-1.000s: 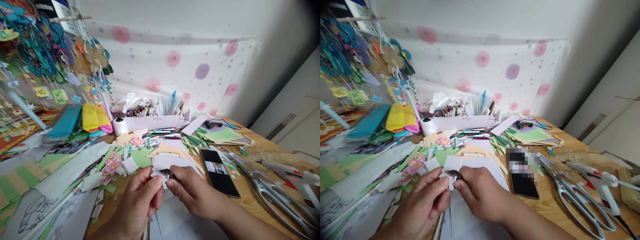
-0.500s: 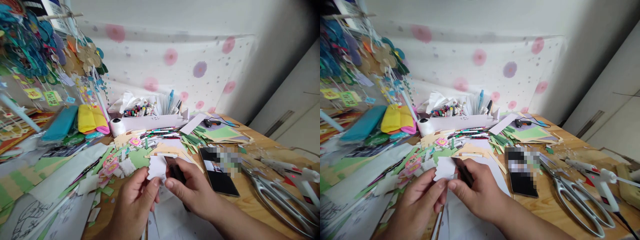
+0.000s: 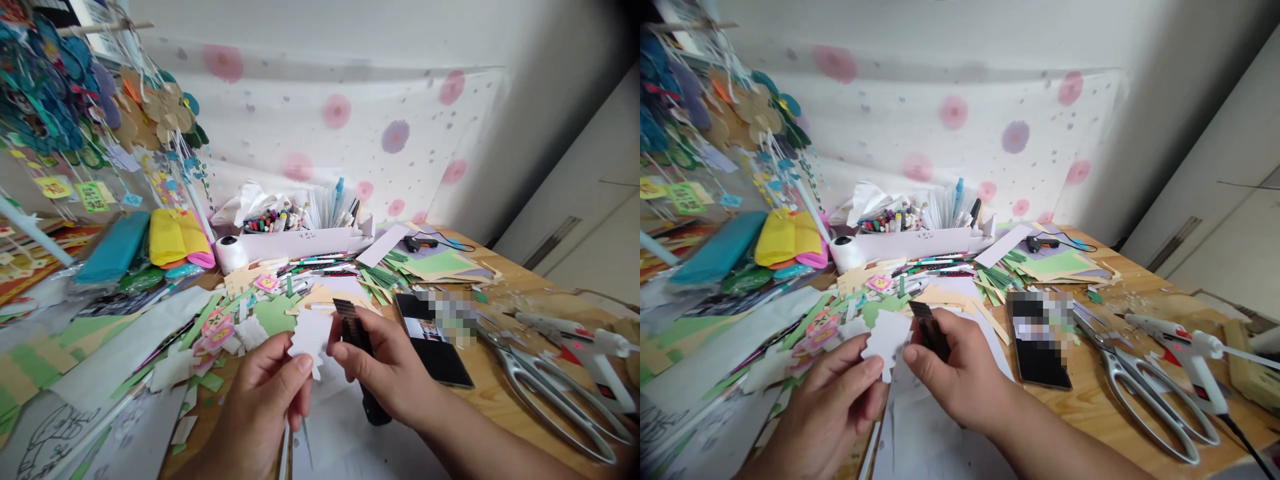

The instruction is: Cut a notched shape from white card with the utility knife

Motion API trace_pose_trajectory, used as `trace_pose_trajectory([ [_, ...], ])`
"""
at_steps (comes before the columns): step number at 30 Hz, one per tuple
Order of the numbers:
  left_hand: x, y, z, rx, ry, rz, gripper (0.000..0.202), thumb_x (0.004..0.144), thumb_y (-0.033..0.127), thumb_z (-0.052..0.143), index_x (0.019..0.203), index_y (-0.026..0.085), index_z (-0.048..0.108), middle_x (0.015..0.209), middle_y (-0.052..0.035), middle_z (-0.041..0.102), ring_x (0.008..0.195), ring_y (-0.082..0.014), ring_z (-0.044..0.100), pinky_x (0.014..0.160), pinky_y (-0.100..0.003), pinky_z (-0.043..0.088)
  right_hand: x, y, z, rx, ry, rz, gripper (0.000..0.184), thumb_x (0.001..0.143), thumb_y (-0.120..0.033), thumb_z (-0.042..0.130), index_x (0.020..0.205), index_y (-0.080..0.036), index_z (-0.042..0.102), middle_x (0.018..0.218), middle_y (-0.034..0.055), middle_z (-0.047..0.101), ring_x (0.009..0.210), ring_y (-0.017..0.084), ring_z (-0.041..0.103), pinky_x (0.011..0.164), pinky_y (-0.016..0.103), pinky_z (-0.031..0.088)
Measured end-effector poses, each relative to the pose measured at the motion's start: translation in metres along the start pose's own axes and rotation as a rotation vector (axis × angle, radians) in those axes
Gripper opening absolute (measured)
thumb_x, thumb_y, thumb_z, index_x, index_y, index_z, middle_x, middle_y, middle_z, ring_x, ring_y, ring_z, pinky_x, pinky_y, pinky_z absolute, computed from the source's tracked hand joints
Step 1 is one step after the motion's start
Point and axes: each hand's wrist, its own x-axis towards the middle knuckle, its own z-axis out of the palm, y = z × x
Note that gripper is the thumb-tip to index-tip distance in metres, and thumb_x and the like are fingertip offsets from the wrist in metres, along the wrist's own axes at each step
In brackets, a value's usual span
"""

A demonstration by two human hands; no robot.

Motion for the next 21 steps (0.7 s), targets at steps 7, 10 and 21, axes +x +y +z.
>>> trace_pose_trajectory([
  [7,-0.001,-0.008,0.006,-0.047,-0.001,-0.076,0.023,0.074,0.040,0.069,0.073,0.018,0.064,0.049,0.0017,0.062,0.042,-0.0094,0.049,0.041,-0.019,0.035,0.001,0.004,0.011,0.192,0.076,0.166,0.032,0.083,-0.046,0.063,0.073,-0.018,0.050,0.058,-0.0048,0.050,0.043,0.007,0.045,0.041,0.018,0.037],
  [10,-0.002,-0.010,0.009,-0.027,-0.009,-0.071,0.025,0.075,0.040,0.069,0.067,0.017,0.063,0.047,0.0017,0.061,0.039,-0.0086,0.048,0.040,-0.019,0.034,0.000,0.002,0.007,0.141,0.003,0.101,0.028,0.089,-0.044,0.056,0.079,-0.018,0.052,0.062,-0.0041,0.049,0.048,0.008,0.046,0.046,0.020,0.040],
  [21,-0.004,0.006,0.008,-0.066,0.062,-0.056,0.034,0.070,0.041,0.069,0.050,0.020,0.050,0.035,0.0063,0.046,0.033,-0.0056,0.032,0.034,-0.018,0.021,-0.002,-0.001,-0.001,-0.675,-0.124,-0.391,0.013,0.093,-0.018,0.041,0.096,-0.017,0.054,0.074,0.0035,0.059,0.065,0.017,0.052,0.062,0.029,0.039],
])
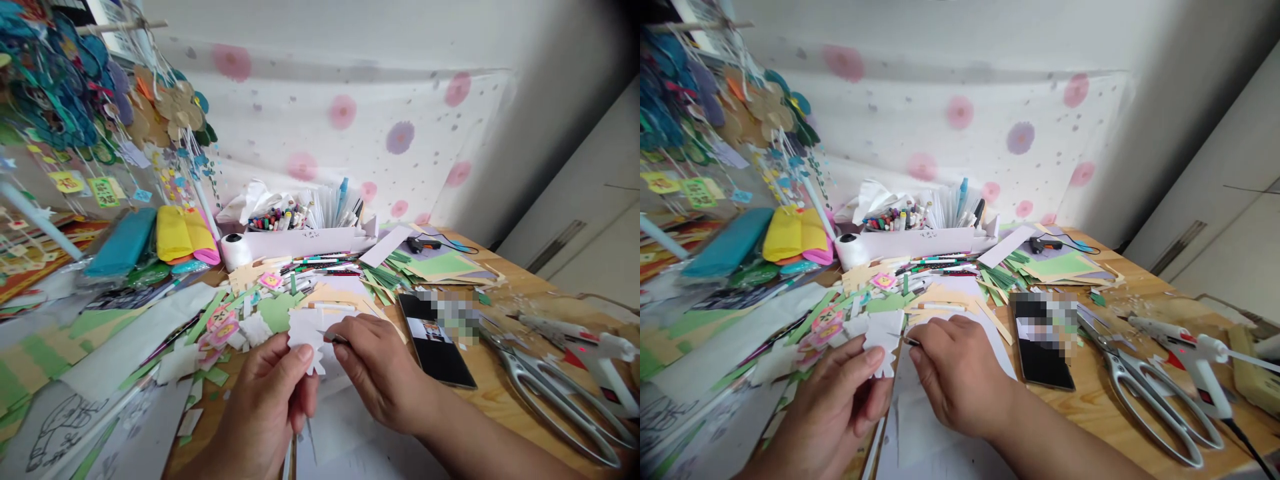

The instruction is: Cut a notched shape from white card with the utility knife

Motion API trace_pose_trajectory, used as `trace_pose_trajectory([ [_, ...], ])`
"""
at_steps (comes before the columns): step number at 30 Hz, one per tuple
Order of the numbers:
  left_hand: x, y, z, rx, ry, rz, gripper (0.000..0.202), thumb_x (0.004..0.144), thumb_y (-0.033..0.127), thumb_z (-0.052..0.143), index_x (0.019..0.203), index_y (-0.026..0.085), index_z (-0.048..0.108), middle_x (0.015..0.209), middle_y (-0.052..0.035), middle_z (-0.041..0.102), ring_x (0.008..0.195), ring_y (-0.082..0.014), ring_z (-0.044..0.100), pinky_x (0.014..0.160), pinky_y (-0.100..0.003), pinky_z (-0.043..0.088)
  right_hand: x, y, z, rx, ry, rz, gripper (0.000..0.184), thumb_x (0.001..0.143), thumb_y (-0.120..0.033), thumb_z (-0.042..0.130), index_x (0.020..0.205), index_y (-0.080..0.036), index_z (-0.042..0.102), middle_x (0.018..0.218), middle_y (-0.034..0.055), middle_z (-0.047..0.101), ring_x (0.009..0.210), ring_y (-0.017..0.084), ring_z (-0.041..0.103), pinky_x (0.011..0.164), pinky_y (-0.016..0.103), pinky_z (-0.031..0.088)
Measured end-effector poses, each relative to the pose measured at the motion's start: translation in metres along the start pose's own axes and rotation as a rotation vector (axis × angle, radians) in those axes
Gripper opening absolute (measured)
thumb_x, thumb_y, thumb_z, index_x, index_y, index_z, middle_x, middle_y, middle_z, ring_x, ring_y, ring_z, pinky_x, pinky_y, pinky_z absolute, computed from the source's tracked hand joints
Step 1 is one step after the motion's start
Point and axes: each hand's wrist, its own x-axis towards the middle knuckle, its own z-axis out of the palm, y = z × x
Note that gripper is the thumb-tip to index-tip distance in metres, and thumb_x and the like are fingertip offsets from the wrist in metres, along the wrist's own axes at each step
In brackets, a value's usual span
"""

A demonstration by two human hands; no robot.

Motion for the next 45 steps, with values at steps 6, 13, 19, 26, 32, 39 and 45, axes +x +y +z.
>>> trace_pose_trajectory([
  [6,-0.001,0.000,0.001,-0.030,0.023,-0.013,0.032,0.070,0.038,0.069,0.051,0.020,0.050,0.035,0.0065,0.046,0.033,-0.0051,0.030,0.035,-0.018,0.018,0.002,-0.003,0.006,-0.130,0.028,-0.064,0.013,0.093,-0.016,0.039,0.096,-0.018,0.052,0.071,0.0028,0.061,0.061,0.017,0.052,0.061,0.030,0.039],
  [13,-0.006,-0.001,-0.001,-0.066,-0.064,-0.039,0.033,0.075,0.036,0.065,0.050,0.020,0.050,0.034,0.0054,0.048,0.030,-0.0047,0.028,0.037,-0.022,0.015,0.001,-0.004,0.009,-0.243,0.052,-0.093,0.013,0.090,-0.013,0.039,0.094,-0.018,0.050,0.071,0.0026,0.060,0.057,0.017,0.048,0.058,0.030,0.034],
  [19,-0.007,-0.001,-0.001,-0.257,-0.219,-0.181,0.043,0.079,0.036,0.062,0.042,0.018,0.048,0.031,0.0072,0.036,0.029,-0.0029,0.020,0.036,-0.021,0.012,0.000,-0.006,0.016,-0.226,0.109,-0.120,0.013,0.089,-0.012,0.038,0.094,-0.019,0.047,0.071,0.0034,0.059,0.059,0.018,0.048,0.057,0.030,0.033],
  [26,-0.006,-0.001,-0.001,-0.197,-0.183,-0.144,0.036,0.076,0.039,0.065,0.050,0.019,0.050,0.031,0.0076,0.040,0.028,-0.0026,0.020,0.035,-0.020,0.012,0.000,-0.008,0.017,-0.282,0.097,-0.091,0.013,0.089,-0.012,0.038,0.092,-0.019,0.048,0.069,0.0027,0.060,0.056,0.018,0.048,0.055,0.030,0.032],
  [32,-0.007,0.000,0.000,-0.125,-0.130,-0.102,0.035,0.075,0.039,0.067,0.050,0.019,0.052,0.033,0.0058,0.046,0.028,-0.0028,0.024,0.035,-0.020,0.011,0.001,-0.007,0.013,-0.278,0.071,-0.115,0.012,0.088,-0.011,0.039,0.090,-0.019,0.048,0.068,0.0019,0.059,0.054,0.017,0.048,0.054,0.029,0.032],
  [39,-0.010,-0.003,-0.001,-0.276,-0.263,-0.234,0.041,0.077,0.038,0.063,0.044,0.019,0.050,0.030,0.0084,0.034,0.028,-0.0019,0.016,0.034,-0.020,0.012,0.000,-0.006,0.015,-0.232,0.087,-0.159,0.012,0.088,-0.012,0.038,0.092,-0.020,0.046,0.073,0.0032,0.061,0.059,0.018,0.050,0.056,0.030,0.034],
  [45,-0.008,-0.006,-0.002,-0.075,-0.094,-0.028,0.031,0.077,0.038,0.067,0.055,0.020,0.053,0.033,0.0073,0.046,0.029,-0.0029,0.023,0.035,-0.020,0.010,-0.001,-0.006,0.014,-0.325,0.018,-0.108,0.012,0.086,-0.010,0.040,0.089,-0.019,0.048,0.070,0.0019,0.060,0.055,0.017,0.048,0.055,0.031,0.031],
])
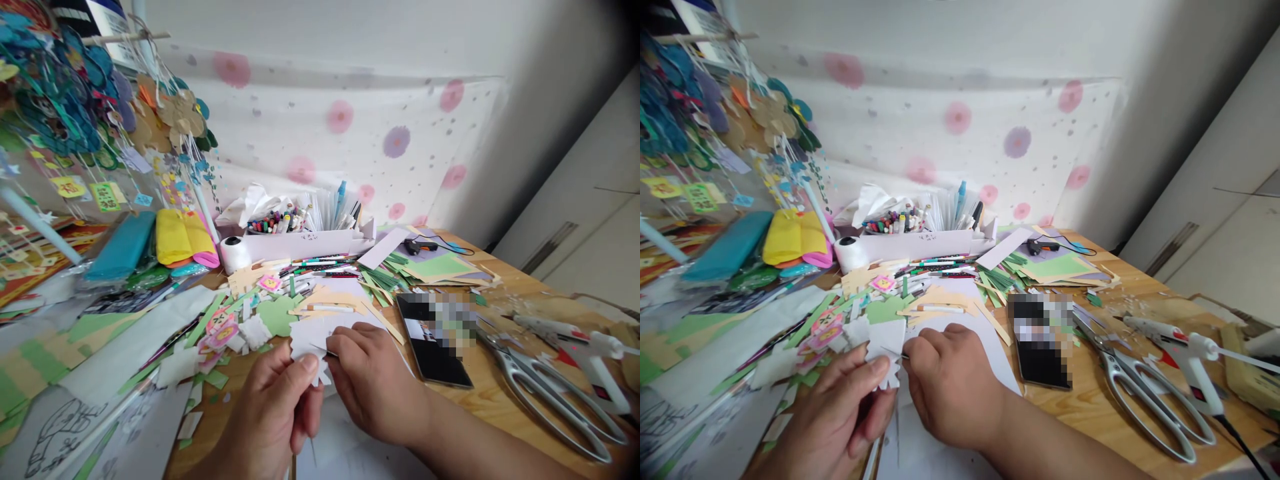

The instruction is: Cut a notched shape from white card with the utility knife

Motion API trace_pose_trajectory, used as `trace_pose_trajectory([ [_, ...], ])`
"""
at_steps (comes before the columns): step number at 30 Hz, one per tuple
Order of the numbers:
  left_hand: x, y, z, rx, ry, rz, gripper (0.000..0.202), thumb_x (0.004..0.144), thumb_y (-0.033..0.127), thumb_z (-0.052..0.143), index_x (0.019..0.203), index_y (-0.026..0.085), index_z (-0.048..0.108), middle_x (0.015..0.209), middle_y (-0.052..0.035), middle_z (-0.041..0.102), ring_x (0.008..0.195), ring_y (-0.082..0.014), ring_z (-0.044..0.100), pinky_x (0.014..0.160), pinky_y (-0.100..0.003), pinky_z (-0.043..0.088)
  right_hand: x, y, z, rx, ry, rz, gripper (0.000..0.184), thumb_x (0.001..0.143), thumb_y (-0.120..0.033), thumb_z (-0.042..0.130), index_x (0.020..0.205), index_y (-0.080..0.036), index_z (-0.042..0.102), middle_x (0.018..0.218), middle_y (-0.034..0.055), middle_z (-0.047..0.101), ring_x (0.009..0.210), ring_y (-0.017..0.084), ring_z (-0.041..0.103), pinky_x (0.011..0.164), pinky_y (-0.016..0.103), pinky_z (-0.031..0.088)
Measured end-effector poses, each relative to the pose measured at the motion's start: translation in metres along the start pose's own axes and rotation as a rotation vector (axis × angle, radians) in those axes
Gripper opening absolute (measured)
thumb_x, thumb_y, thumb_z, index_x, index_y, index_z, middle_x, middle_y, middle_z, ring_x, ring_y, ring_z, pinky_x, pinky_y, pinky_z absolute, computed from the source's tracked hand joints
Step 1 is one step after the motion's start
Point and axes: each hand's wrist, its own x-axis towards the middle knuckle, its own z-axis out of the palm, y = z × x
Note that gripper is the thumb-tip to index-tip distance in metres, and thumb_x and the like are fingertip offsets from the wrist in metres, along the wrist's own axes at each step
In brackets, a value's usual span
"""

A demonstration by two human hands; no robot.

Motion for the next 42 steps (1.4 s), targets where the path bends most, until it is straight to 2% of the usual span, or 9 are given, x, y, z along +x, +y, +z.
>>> trace_pose_trajectory([
  [6,-0.001,0.003,0.000,-0.250,-0.308,-0.261,0.040,0.076,0.039,0.063,0.044,0.020,0.049,0.028,0.0108,0.028,0.025,-0.0015,0.012,0.032,-0.019,0.011,-0.001,-0.005,0.003,0.067,0.155,-0.070,0.013,0.086,-0.010,0.037,0.089,-0.020,0.045,0.071,0.0040,0.061,0.059,0.019,0.051,0.057,0.031,0.033],
  [13,0.002,-0.002,-0.003,0.042,-0.058,0.047,0.031,0.079,0.037,0.066,0.056,0.019,0.054,0.030,0.0096,0.042,0.028,-0.0020,0.020,0.035,-0.019,0.011,0.000,-0.002,0.003,-0.026,0.051,-0.016,0.014,0.085,-0.009,0.039,0.080,-0.021,0.045,0.066,0.0009,0.056,0.053,0.017,0.044,0.054,0.030,0.028],
  [15,0.003,0.000,-0.004,-0.007,-0.094,0.003,0.030,0.080,0.035,0.066,0.057,0.019,0.055,0.030,0.0100,0.041,0.028,-0.0017,0.019,0.034,-0.018,0.011,0.000,-0.002,0.004,-0.020,0.062,-0.018,0.014,0.085,-0.009,0.039,0.082,-0.020,0.046,0.067,0.0009,0.056,0.054,0.017,0.044,0.055,0.030,0.028],
  [19,0.003,0.001,-0.005,-0.319,-0.323,-0.229,0.032,0.075,0.038,0.068,0.052,0.018,0.056,0.027,0.0123,0.029,0.024,-0.0007,0.011,0.029,-0.016,0.013,0.001,-0.004,0.007,0.022,0.121,-0.049,0.014,0.087,-0.010,0.038,0.082,-0.020,0.047,0.069,0.0028,0.058,0.057,0.018,0.046,0.056,0.030,0.029],
  [21,0.003,-0.001,-0.004,-0.383,-0.350,-0.262,0.034,0.073,0.038,0.071,0.050,0.017,0.056,0.027,0.0118,0.028,0.024,-0.0003,0.012,0.028,-0.015,0.013,0.001,-0.004,0.008,0.008,0.120,-0.043,0.015,0.087,-0.010,0.037,0.081,-0.020,0.047,0.069,0.0029,0.059,0.057,0.018,0.047,0.056,0.030,0.028],
  [28,0.005,-0.004,0.009,-0.416,-0.040,-0.259,0.037,0.066,0.046,0.078,0.058,0.014,0.062,0.041,0.0038,0.054,0.028,-0.0017,0.035,0.033,-0.015,0.022,0.002,0.004,0.017,-0.141,0.162,0.048,0.018,0.091,-0.014,0.039,0.079,-0.019,0.052,0.065,0.0008,0.057,0.055,0.016,0.044,0.057,0.031,0.025],
  [32,0.004,0.000,0.011,-0.376,0.023,-0.222,0.032,0.061,0.039,0.081,0.055,0.015,0.061,0.035,0.0055,0.051,0.027,-0.0010,0.032,0.033,-0.015,0.019,0.001,0.002,0.020,-0.159,0.136,0.038,0.018,0.091,-0.015,0.039,0.079,-0.018,0.053,0.065,0.0015,0.057,0.055,0.016,0.045,0.057,0.032,0.024],
  [37,-0.001,-0.002,0.011,-0.267,0.060,-0.114,0.031,0.071,0.034,0.072,0.051,0.015,0.058,0.035,0.0042,0.049,0.028,-0.0018,0.033,0.035,-0.016,0.018,0.000,0.001,0.018,-0.088,0.169,-0.007,0.016,0.090,-0.013,0.040,0.082,-0.018,0.053,0.066,0.0025,0.059,0.056,0.017,0.047,0.056,0.032,0.027],
  [42,0.011,0.002,0.005,-0.160,0.318,0.066,0.026,0.071,0.030,0.070,0.052,0.017,0.057,0.042,0.0037,0.056,0.034,-0.0056,0.042,0.036,-0.016,0.029,-0.001,-0.002,0.013,-0.060,0.178,-0.009,0.015,0.091,-0.012,0.039,0.090,-0.017,0.053,0.068,0.0027,0.061,0.055,0.017,0.047,0.057,0.031,0.029],
])
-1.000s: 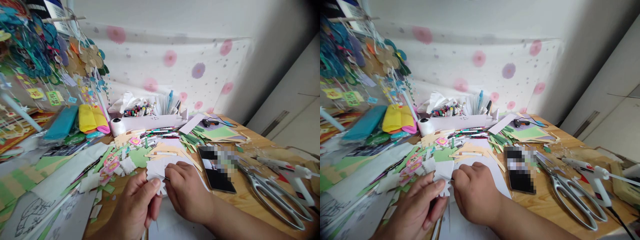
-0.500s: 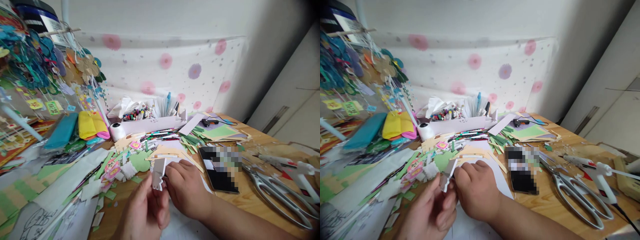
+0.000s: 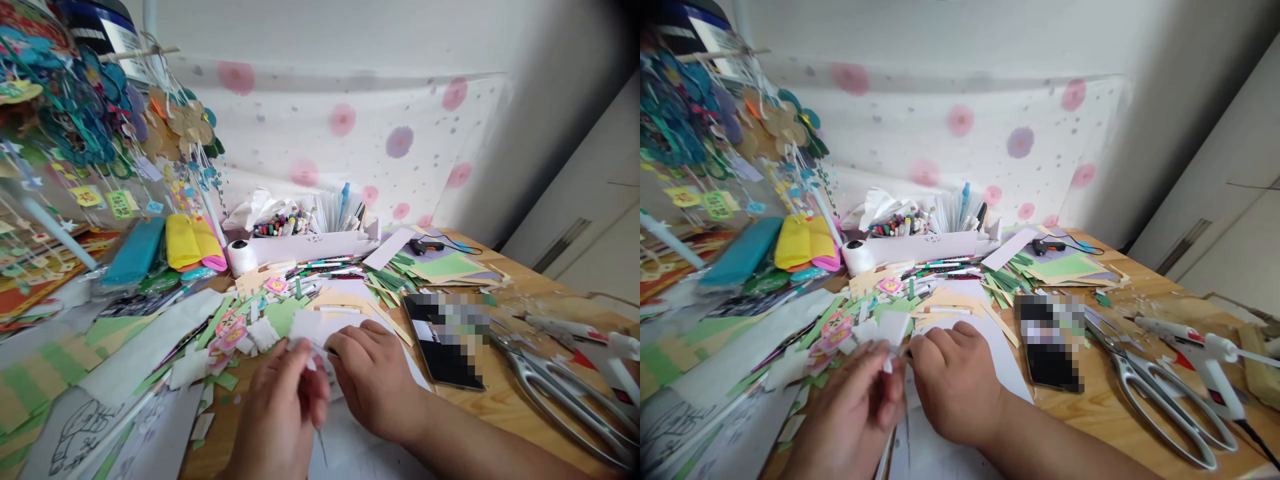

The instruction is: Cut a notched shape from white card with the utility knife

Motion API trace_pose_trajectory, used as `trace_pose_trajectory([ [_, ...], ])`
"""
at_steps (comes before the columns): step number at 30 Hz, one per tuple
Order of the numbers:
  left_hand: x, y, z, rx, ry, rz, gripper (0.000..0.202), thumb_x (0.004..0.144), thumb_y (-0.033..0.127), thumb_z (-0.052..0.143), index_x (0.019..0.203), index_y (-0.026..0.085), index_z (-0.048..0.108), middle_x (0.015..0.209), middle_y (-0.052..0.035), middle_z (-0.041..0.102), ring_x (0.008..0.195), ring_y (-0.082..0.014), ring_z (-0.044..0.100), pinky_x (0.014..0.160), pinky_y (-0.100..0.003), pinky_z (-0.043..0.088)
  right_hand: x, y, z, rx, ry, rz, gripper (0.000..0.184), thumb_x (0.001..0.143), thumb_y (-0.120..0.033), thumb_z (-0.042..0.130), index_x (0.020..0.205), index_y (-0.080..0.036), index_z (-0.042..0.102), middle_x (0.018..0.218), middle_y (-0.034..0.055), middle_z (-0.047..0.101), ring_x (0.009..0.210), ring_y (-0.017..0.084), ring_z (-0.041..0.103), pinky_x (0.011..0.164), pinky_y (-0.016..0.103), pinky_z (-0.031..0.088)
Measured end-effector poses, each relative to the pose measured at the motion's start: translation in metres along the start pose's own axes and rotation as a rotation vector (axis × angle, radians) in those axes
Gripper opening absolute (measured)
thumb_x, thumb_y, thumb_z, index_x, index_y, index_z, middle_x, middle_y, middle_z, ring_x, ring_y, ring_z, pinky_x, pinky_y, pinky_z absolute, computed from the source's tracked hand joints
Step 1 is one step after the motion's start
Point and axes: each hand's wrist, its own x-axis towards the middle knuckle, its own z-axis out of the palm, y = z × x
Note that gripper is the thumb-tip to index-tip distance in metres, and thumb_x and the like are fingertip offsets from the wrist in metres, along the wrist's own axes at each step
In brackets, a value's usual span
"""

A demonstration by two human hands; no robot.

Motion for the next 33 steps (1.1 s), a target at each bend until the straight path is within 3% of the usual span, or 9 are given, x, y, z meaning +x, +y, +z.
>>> trace_pose_trajectory([
  [3,0.010,0.007,-0.002,0.003,0.063,0.061,0.024,0.069,0.028,0.072,0.054,0.018,0.056,0.044,0.0061,0.055,0.036,-0.0051,0.042,0.036,-0.014,0.029,0.001,-0.002,-0.007,0.069,0.009,0.059,0.013,0.091,-0.012,0.039,0.092,-0.017,0.051,0.071,0.0034,0.061,0.057,0.017,0.048,0.058,0.030,0.032],
  [8,0.003,0.008,-0.001,0.091,-0.152,-0.045,0.033,0.072,0.038,0.068,0.050,0.017,0.055,0.034,0.0062,0.045,0.030,-0.0039,0.029,0.034,-0.018,0.021,0.004,0.002,-0.014,0.254,-0.133,0.151,0.013,0.094,-0.016,0.039,0.086,-0.019,0.049,0.068,0.0009,0.057,0.057,0.016,0.048,0.057,0.027,0.034],
  [14,-0.004,0.008,0.000,0.145,-0.215,-0.100,0.036,0.071,0.042,0.065,0.046,0.020,0.051,0.029,0.0066,0.038,0.029,-0.0053,0.026,0.037,-0.023,0.015,0.007,0.003,-0.018,0.345,-0.166,0.141,0.011,0.093,-0.018,0.040,0.088,-0.020,0.049,0.069,0.0009,0.058,0.060,0.016,0.051,0.058,0.027,0.037],
  [24,-0.005,0.006,-0.004,0.132,-0.318,-0.136,0.041,0.081,0.039,0.054,0.044,0.021,0.050,0.030,0.0077,0.030,0.032,-0.0071,0.017,0.038,-0.025,0.015,0.007,0.003,-0.021,0.303,-0.269,0.123,0.014,0.094,-0.018,0.039,0.098,-0.018,0.052,0.079,0.0053,0.066,0.069,0.019,0.058,0.065,0.030,0.041],
  [30,-0.007,0.004,-0.009,0.183,-0.308,-0.036,0.038,0.090,0.033,0.047,0.054,0.021,0.053,0.035,0.0078,0.033,0.035,-0.0089,0.020,0.041,-0.026,0.018,0.006,0.005,-0.020,0.139,-0.298,0.114,0.013,0.093,-0.016,0.039,0.088,-0.018,0.051,0.070,0.0027,0.061,0.060,0.018,0.053,0.059,0.030,0.036],
  [33,-0.007,0.003,-0.009,0.218,-0.300,-0.002,0.042,0.090,0.035,0.047,0.051,0.021,0.051,0.035,0.0072,0.034,0.035,-0.0085,0.022,0.041,-0.026,0.019,0.006,0.005,-0.022,0.195,-0.305,0.153,0.016,0.095,-0.019,0.038,0.082,-0.020,0.047,0.066,0.0009,0.056,0.056,0.016,0.049,0.055,0.028,0.033],
])
